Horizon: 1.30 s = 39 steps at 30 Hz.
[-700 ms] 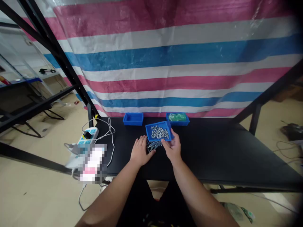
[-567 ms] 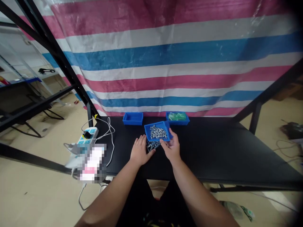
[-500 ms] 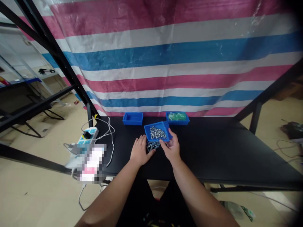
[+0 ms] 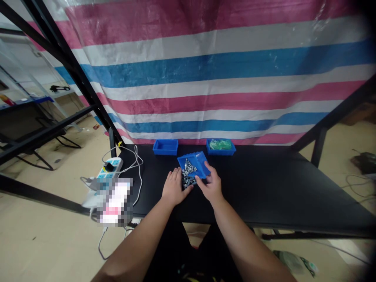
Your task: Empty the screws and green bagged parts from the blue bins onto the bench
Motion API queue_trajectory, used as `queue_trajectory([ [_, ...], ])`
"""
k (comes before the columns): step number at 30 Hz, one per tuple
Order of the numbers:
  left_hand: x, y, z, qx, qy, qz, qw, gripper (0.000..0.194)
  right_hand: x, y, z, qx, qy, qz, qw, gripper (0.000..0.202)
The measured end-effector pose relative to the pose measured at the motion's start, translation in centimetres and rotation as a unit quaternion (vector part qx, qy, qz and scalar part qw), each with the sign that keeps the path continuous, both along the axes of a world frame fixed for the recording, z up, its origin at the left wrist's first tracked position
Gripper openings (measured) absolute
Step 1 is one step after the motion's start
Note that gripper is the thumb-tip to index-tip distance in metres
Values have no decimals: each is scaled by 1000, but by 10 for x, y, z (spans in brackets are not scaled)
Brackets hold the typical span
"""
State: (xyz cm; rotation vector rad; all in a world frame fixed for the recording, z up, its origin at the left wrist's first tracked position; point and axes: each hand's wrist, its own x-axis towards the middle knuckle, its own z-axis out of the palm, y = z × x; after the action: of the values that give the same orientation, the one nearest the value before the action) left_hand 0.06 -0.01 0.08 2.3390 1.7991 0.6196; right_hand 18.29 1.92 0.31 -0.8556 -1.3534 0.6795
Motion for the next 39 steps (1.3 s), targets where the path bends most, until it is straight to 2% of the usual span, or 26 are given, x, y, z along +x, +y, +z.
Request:
queue_trajectory([
  [7, 0, -1, 0, 7, 1, -3, 1000, 88, 3, 1, -3, 43, -46, -24, 998, 65],
  [19, 0, -1, 0, 11, -6, -1, 1000, 88, 9, 2, -3, 49, -68, -59, 995, 66],
  [39, -1, -1, -2, 16, -21, -5, 1000, 87, 20, 4, 2, 110, -138, -124, 976, 63],
])
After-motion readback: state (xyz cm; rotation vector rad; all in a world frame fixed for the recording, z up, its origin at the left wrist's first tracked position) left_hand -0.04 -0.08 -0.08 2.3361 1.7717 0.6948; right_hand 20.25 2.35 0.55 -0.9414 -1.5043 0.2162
